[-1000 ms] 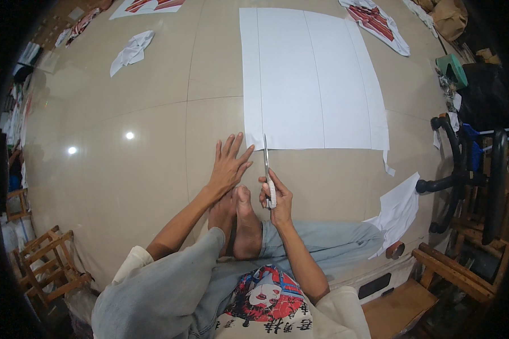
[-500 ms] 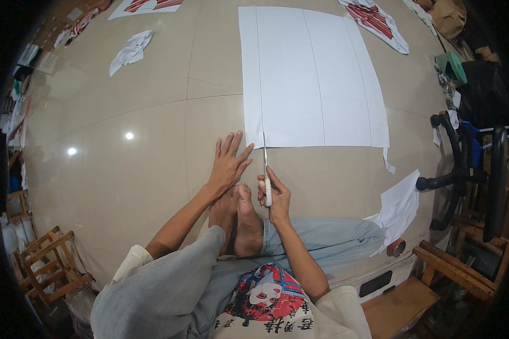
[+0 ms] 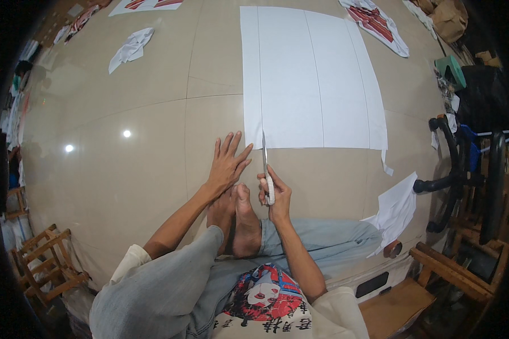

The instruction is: The person sits on the floor and uses scissors to cut a large white fabric sheet into smaller rectangular pieces. They align the fabric, cut along straight lines, and set the cut pieces aside.

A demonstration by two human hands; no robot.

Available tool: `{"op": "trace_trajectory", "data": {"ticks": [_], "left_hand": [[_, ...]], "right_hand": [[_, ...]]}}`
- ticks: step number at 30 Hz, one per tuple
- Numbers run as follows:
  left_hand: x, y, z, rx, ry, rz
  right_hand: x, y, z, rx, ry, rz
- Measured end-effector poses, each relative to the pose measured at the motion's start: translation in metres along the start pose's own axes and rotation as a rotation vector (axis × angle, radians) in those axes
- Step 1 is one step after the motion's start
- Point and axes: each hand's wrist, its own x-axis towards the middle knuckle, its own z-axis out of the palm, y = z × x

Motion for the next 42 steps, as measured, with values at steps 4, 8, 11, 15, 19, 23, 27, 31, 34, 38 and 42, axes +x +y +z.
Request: {"op": "trace_trajectory", "data": {"ticks": [4,8,11,15,19,23,27,31,34,38,42], "left_hand": [[0.0,0.001,-0.001,-0.009,0.005,-0.006],[0.001,0.001,-0.004,-0.014,0.004,-0.002],[0.0,0.002,-0.005,-0.012,0.006,-0.002],[0.0,0.001,-0.006,-0.016,0.002,-0.005],[0.0,0.0,-0.005,-0.021,-0.006,-0.003],[0.001,0.001,-0.005,-0.02,-0.003,-0.007],[0.0,0.001,-0.006,-0.031,-0.013,-0.011],[0.0,0.0,-0.005,-0.013,-0.028,-0.009],[0.0,0.0,-0.005,-0.01,-0.016,-0.009],[0.001,0.0,-0.006,-0.013,-0.011,-0.009],[0.001,0.002,-0.009,-0.05,-0.007,-0.009]], "right_hand": [[0.017,-0.005,0.007,-0.056,0.015,0.019],[0.025,-0.004,0.011,-0.075,0.0,-0.012],[0.026,-0.002,0.011,-0.087,0.002,-0.012],[0.026,0.0,0.013,-0.112,0.002,0.0],[0.026,-0.004,0.016,-0.111,0.016,0.003],[0.035,-0.012,0.021,-0.098,0.021,-0.015],[0.049,-0.016,0.028,-0.114,0.018,-0.041],[0.055,-0.015,0.031,-0.102,0.029,-0.062],[0.055,-0.012,0.034,-0.118,0.037,-0.063],[0.056,-0.014,0.038,-0.128,0.058,-0.057],[0.065,-0.024,0.04,-0.135,0.029,-0.083]]}}
